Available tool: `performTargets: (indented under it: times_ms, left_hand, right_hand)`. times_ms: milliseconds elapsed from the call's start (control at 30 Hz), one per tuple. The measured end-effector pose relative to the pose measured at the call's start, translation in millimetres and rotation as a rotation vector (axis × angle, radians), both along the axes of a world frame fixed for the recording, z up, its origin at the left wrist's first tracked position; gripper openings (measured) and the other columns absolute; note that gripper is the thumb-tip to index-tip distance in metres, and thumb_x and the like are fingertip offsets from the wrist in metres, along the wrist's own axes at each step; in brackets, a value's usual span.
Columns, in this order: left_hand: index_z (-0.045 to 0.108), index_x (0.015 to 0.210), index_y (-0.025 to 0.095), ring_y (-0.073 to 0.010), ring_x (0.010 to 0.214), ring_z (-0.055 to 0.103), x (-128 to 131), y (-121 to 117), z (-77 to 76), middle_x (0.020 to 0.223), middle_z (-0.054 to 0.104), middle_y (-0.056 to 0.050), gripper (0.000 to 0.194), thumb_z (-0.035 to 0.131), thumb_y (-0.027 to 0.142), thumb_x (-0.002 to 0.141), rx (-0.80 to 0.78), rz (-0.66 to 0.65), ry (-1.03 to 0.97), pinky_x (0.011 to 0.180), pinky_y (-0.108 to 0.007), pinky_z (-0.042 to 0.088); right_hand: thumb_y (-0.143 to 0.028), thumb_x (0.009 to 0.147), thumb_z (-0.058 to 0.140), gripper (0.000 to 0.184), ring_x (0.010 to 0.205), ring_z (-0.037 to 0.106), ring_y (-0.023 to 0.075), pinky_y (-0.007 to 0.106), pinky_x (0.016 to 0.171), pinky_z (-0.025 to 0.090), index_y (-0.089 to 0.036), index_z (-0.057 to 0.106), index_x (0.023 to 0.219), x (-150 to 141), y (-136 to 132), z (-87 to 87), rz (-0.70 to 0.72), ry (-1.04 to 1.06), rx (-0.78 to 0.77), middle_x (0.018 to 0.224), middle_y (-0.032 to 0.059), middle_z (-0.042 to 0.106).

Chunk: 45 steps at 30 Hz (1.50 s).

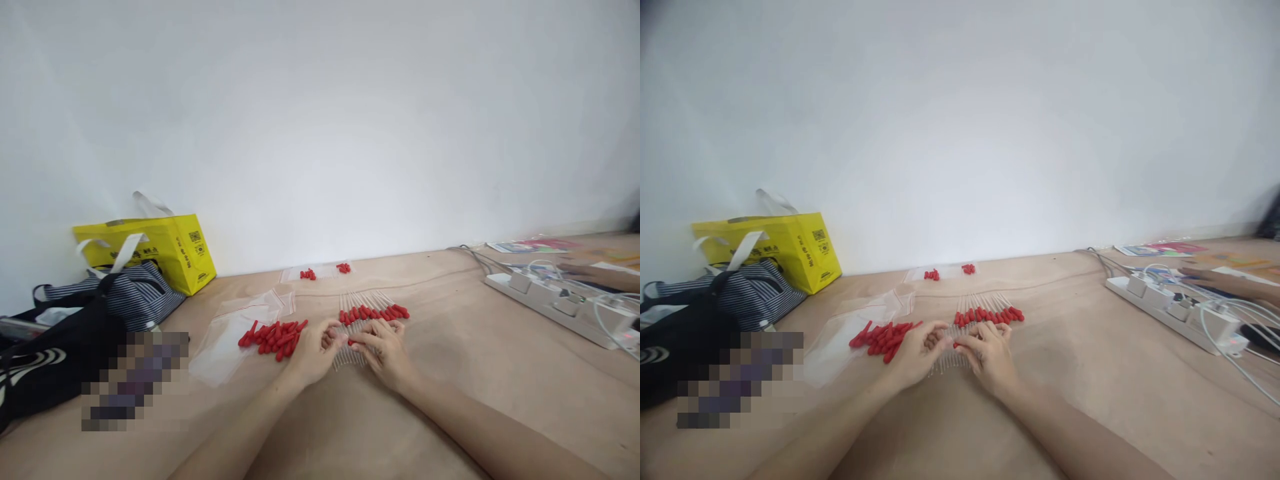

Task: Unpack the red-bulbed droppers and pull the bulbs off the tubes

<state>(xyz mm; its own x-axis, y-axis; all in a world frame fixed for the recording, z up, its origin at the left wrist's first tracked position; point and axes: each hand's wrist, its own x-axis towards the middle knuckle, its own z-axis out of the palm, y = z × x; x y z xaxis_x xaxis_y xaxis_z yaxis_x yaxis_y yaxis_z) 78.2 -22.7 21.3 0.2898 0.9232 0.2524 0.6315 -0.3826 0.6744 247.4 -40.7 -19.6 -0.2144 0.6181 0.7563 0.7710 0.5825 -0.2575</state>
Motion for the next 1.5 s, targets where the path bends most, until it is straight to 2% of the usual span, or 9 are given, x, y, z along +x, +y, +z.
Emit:
performTargets:
  times_ms: [100,233,333,500,700,967,1233,1367,1500]
  left_hand:
    - [0.057,0.096,0.014,-0.0141,0.067,0.06,7,-13,-12.9,0.076,0.065,-0.004,0.03,0.052,0.035,0.075,-0.181,-0.148,-0.284,0.061,-0.025,0.047]
    - [0.061,0.081,0.013,-0.0135,0.059,0.059,2,-18,-17.2,0.063,0.064,-0.002,0.023,0.055,0.034,0.072,-0.326,-0.159,-0.36,0.057,-0.025,0.047]
    - [0.061,0.08,0.016,-0.0162,0.07,0.062,-22,-14,-8.2,0.076,0.067,-0.004,0.02,0.055,0.033,0.07,-0.113,-0.025,-0.304,0.064,-0.028,0.049]
    - [0.059,0.084,0.018,-0.0169,0.072,0.062,-101,-3,-1.9,0.081,0.067,-0.004,0.027,0.051,0.039,0.069,0.281,0.36,-0.166,0.066,-0.028,0.05]
    - [0.063,0.072,0.021,-0.0167,0.06,0.058,-162,-2,-9.0,0.068,0.066,-0.002,0.031,0.052,0.049,0.065,0.315,0.316,0.135,0.057,-0.027,0.048]
    - [0.054,0.08,0.019,-0.0166,0.063,0.062,-162,10,-23.1,0.08,0.061,-0.004,0.038,0.055,0.051,0.059,0.234,0.356,-0.063,0.058,-0.029,0.053]
    - [0.056,0.081,0.018,-0.0118,0.048,0.052,-166,7,-22.2,0.067,0.054,0.0,0.039,0.051,0.049,0.059,0.31,0.45,0.103,0.05,-0.027,0.049]
    - [0.058,0.084,0.018,-0.0132,0.05,0.051,-165,3,-21.0,0.061,0.049,0.002,0.036,0.048,0.047,0.066,0.469,0.496,0.148,0.049,-0.025,0.047]
    - [0.058,0.086,0.018,-0.0136,0.059,0.052,-151,-5,-15.2,0.075,0.053,-0.003,0.025,0.047,0.037,0.074,0.74,0.456,0.204,0.056,-0.026,0.046]
  right_hand:
    - [-0.027,0.082,0.05,0.011,0.075,0.05,0.0139,0.032,0.074,0.025,-0.025,0.059,0.087,-5,-1,-0.8,0.056,-0.026,-0.008,0.075,-0.0008,0.058]
    - [-0.032,0.078,0.056,0.014,0.073,0.051,0.0141,0.031,0.073,0.029,-0.022,0.055,0.087,-9,-3,1.0,0.153,-0.038,-0.007,0.076,-0.0001,0.06]
    - [-0.038,0.075,0.058,0.026,0.08,0.052,0.0166,0.032,0.075,0.03,-0.021,0.054,0.094,-7,-4,4.0,0.191,-0.053,0.018,0.086,0.0033,0.061]
    - [-0.029,0.08,0.05,0.019,0.088,0.052,0.0179,0.033,0.078,0.029,-0.021,0.055,0.096,7,6,3.4,0.097,0.003,0.022,0.091,0.0053,0.06]
    - [-0.028,0.08,0.045,0.018,0.086,0.052,0.0189,0.033,0.076,0.028,-0.021,0.058,0.09,27,26,-0.9,-0.118,0.132,-0.039,0.088,0.0056,0.06]
    - [-0.03,0.076,0.043,0.021,0.082,0.053,0.02,0.033,0.072,0.027,-0.021,0.062,0.083,65,45,5.6,-0.498,0.22,-0.308,0.083,0.0049,0.062]
    - [-0.034,0.077,0.043,0.028,0.091,0.053,0.0224,0.036,0.076,0.03,-0.022,0.064,0.091,72,60,9.4,-0.676,0.055,-0.542,0.096,0.0077,0.061]
    - [-0.037,0.078,0.042,0.03,0.092,0.053,0.0263,0.039,0.076,0.031,-0.02,0.066,0.086,72,61,8.0,-0.766,0.011,-0.622,0.095,0.0107,0.062]
    - [-0.036,0.08,0.041,0.03,0.092,0.052,0.0257,0.039,0.076,0.029,-0.021,0.066,0.08,73,59,11.7,-0.771,0.026,-0.591,0.091,0.01,0.063]
